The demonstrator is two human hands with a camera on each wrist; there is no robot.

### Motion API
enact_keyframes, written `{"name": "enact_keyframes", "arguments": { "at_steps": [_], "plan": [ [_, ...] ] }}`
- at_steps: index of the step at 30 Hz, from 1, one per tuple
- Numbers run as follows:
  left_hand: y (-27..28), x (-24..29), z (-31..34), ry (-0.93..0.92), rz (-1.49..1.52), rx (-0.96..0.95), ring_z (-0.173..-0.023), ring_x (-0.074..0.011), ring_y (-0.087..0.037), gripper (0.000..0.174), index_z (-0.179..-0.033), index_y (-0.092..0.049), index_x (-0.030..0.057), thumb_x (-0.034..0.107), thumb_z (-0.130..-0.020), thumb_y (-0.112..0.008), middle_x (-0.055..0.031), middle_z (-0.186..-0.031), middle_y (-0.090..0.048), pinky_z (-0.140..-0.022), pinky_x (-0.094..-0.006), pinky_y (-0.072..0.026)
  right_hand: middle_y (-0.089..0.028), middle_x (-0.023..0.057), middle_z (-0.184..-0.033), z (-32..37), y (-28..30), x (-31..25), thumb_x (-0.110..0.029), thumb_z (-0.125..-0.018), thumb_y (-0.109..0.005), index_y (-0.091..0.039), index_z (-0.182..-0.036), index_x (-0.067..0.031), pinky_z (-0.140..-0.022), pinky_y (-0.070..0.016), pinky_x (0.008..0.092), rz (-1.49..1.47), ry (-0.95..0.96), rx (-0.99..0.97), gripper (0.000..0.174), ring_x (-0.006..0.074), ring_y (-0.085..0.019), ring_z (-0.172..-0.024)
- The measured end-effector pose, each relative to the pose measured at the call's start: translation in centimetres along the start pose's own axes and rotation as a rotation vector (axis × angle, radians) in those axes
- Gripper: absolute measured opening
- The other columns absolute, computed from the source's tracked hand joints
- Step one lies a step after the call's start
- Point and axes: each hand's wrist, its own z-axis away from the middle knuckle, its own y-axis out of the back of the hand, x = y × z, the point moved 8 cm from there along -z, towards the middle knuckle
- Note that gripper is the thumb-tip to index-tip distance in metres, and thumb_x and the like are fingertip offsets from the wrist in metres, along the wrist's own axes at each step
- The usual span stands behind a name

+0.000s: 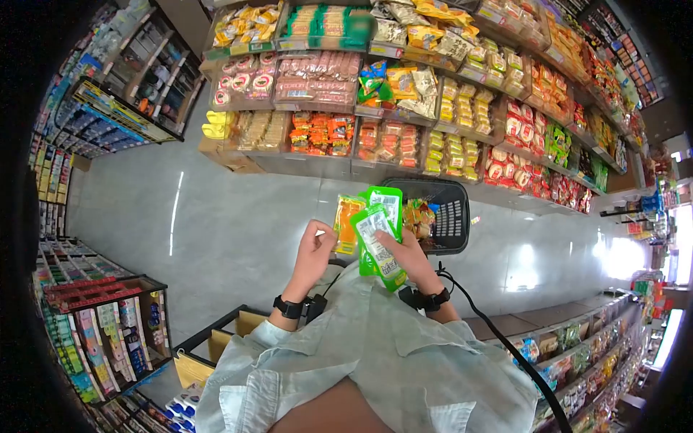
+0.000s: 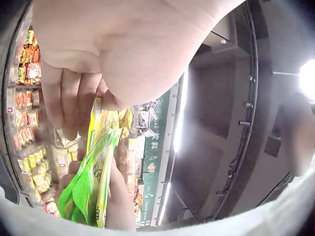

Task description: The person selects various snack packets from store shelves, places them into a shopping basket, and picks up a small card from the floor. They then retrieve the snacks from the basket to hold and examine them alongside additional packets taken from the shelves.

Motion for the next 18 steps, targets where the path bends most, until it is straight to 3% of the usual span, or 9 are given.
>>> {"name": "enact_keyframes", "arguments": {
  "at_steps": [6, 7, 10, 11, 14, 15, 18],
  "plan": [
    [5.8, 2.1, 0.0, 0.089, 0.14, -0.01, -0.076, -0.0061, -0.059, 0.026, -0.128, -0.047, 0.0043, 0.002, -0.103, -0.053, -0.0045, -0.083, -0.066, -0.067, -0.0227, -0.0437, -0.071, 0.0, -0.107, 0.1, -4.9, 1.1, -0.027, -0.105, -0.065, -0.064, -0.129, -0.0014, -0.079, -0.0527, 0.0253, 0.162, -0.115, 0.007, 0.036, 0.0076, -0.065, -0.093],
    [6.4, 1.5, -0.3, 0.072, 0.153, -0.003, -0.073, -0.005, -0.053, 0.034, -0.136, -0.046, 0.0058, 0.001, -0.103, -0.051, -0.001, -0.079, -0.061, -0.065, -0.0224, -0.0406, -0.071, -0.0007, -0.106, 0.2, -5.5, 0.8, -0.029, -0.106, -0.063, -0.066, -0.127, -0.001, -0.08, -0.052, 0.0254, 0.204, -0.073, 0.02, 0.035, 0.0068, -0.064, -0.093],
    [7.2, 1.5, -1.1, 0.01, 0.028, -0.112, -0.069, -0.0045, -0.045, 0.038, -0.139, -0.046, 0.0075, 0.0, -0.102, -0.05, 0.0026, -0.076, -0.053, -0.064, -0.0223, -0.0367, -0.07, -0.0005, -0.104, 0.5, -6.4, 1.1, -0.03, -0.107, -0.06, -0.066, -0.125, -0.0013, -0.081, -0.0512, 0.0274, 0.239, -0.051, 0.058, 0.035, 0.0071, -0.061, -0.091],
    [7.3, 1.7, -1.4, -0.026, -0.027, -0.12, -0.068, -0.0054, -0.038, 0.035, -0.135, -0.051, 0.0079, 0.0, -0.102, -0.049, 0.0035, -0.076, -0.047, -0.063, -0.0233, -0.0344, -0.07, -0.0001, -0.104, 0.7, -6.6, 1.0, -0.031, -0.108, -0.059, -0.066, -0.125, -0.0006, -0.082, -0.051, 0.0275, 0.23, -0.044, 0.089, 0.035, 0.0073, -0.061, -0.091],
    [7.4, 0.9, -2.3, -0.056, -0.094, -0.102, -0.07, -0.0063, -0.041, 0.028, -0.128, -0.057, 0.0071, 0.0, -0.102, -0.048, 0.0026, -0.079, -0.049, -0.064, -0.0244, -0.037, -0.07, 0.0003, -0.105, 1.8, -5.9, 2.0, -0.031, -0.108, -0.058, -0.065, -0.126, -0.0005, -0.082, -0.0511, 0.0276, 0.2, -0.11, 0.144, 0.036, 0.0073, -0.061, -0.091],
    [6.8, 1.0, -2.4, -0.074, -0.041, -0.116, -0.075, -0.0066, -0.046, 0.024, -0.122, -0.063, 0.0063, 0.002, -0.103, -0.049, 0.0009, -0.083, -0.054, -0.068, -0.0252, -0.0408, -0.07, 0.0004, -0.104, 2.1, -5.5, 2.0, -0.032, -0.108, -0.057, -0.065, -0.127, -0.0001, -0.081, -0.0513, 0.0279, 0.2, -0.113, 0.159, 0.038, 0.0075, -0.061, -0.091],
    [5.0, 0.9, -2.0, -0.083, -0.279, -0.268, -0.078, -0.0069, -0.051, 0.021, -0.119, -0.066, 0.0047, 0.005, -0.104, -0.051, -0.0013, -0.086, -0.06, -0.07, -0.0257, -0.0439, -0.07, 0.0011, -0.105, 3.5, -4.9, 1.8, -0.033, -0.109, -0.056, -0.064, -0.127, 0.0006, -0.082, -0.0518, 0.0281, 0.18, -0.143, 0.231, 0.039, 0.0076, -0.062, -0.092]
  ]
}}
